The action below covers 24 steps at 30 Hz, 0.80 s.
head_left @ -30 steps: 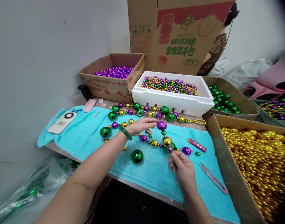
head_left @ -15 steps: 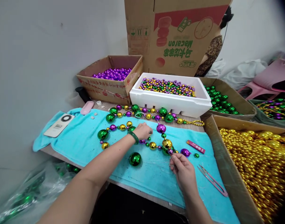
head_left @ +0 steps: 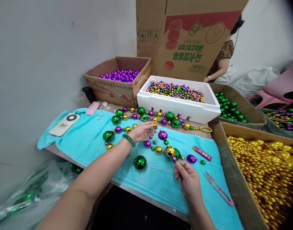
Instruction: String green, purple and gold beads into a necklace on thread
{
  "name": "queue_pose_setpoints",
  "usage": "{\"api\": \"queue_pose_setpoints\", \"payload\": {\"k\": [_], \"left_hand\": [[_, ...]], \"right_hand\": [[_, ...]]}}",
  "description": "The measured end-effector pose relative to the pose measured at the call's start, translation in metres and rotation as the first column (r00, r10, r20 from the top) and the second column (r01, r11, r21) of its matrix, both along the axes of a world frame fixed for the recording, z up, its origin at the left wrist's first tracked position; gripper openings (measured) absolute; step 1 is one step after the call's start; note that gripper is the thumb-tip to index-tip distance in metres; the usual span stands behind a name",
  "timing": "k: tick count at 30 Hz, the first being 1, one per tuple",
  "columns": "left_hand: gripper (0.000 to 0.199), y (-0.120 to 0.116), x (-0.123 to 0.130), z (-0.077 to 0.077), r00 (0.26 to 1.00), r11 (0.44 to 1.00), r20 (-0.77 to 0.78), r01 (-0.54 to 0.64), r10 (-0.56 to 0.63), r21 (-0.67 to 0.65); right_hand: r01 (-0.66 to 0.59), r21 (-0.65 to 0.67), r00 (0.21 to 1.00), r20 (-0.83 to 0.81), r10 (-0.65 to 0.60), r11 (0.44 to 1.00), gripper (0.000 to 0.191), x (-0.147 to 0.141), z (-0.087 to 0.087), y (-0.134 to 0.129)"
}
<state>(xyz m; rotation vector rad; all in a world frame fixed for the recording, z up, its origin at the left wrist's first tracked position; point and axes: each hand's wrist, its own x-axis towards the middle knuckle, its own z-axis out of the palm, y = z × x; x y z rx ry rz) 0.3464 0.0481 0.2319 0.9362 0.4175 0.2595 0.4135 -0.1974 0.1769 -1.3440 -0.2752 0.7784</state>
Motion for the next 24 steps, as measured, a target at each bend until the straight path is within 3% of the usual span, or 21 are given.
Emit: {"api": "queue_pose_setpoints", "payload": {"k": [11, 24], "left_hand": [[0.021, -0.0014, -0.0091, 0.0036, 0.999, 1.000, 0.028, -0.014, 0.014, -0.017], [0.023, -0.0014, -0.0101, 0.0084, 1.000, 0.992, 0.007, -0.002, 0.002, 0.124]], "right_hand": [[-0.019, -0.009, 1.000, 0.002, 0.019, 1.000, 0.030, -0.0062, 0.0029, 0.0032], [-0.011, -0.060, 0.999, 0.040, 0.014, 0.998, 0.034, -0.0050, 0.0046, 0.0060]]}}
